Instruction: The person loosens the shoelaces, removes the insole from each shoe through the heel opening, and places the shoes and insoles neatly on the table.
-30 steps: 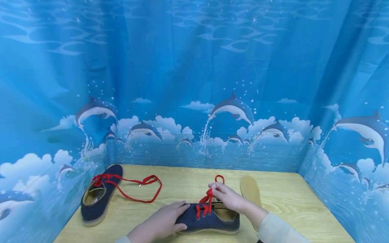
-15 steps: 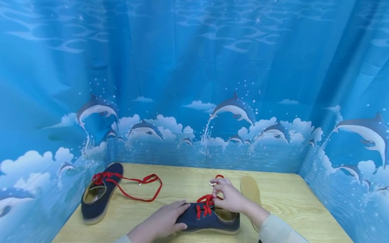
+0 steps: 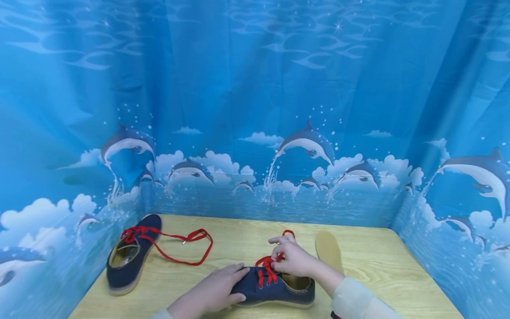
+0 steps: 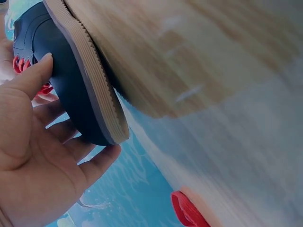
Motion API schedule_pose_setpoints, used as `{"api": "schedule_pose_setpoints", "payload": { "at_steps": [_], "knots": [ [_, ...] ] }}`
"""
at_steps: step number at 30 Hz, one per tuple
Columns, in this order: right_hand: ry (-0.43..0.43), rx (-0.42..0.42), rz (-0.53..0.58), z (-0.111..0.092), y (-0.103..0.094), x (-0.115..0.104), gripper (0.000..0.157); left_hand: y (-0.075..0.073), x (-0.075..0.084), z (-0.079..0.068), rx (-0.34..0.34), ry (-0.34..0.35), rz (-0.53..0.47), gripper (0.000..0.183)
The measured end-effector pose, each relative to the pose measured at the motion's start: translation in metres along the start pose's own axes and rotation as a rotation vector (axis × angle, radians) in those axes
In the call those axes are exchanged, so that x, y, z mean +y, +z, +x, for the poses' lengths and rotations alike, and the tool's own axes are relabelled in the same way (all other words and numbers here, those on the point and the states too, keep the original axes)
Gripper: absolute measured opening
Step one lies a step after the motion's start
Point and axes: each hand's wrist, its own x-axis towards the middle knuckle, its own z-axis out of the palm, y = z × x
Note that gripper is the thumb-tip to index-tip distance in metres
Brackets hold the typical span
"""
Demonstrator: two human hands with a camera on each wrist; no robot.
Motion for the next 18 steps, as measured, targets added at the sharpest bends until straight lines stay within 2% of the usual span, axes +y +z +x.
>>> {"api": "schedule_pose_setpoints", "payload": {
  "at_steps": [4, 7, 9, 14, 18],
  "knots": [
    [0.039, 0.095, 0.018, 0.003, 0.001, -0.005, 0.021, -0.002, 0.002, 0.0, -0.009, -0.003, -0.007, 0.067],
    [0.039, 0.187, 0.032, 0.004, 0.001, -0.009, 0.022, -0.004, 0.003, 0.0, -0.016, -0.005, -0.009, 0.067],
    [0.035, 0.211, 0.05, 0.005, 0.001, -0.011, 0.023, -0.004, 0.003, 0.0, -0.021, -0.005, -0.007, 0.067],
    [0.028, 0.184, 0.172, 0.003, 0.001, -0.012, 0.021, -0.004, 0.003, 0.0, -0.029, -0.011, -0.009, 0.067],
    [0.022, 0.109, 0.354, 0.001, -0.003, -0.011, 0.016, -0.004, 0.003, 0.0, -0.029, -0.02, -0.011, 0.066]
  ]
}}
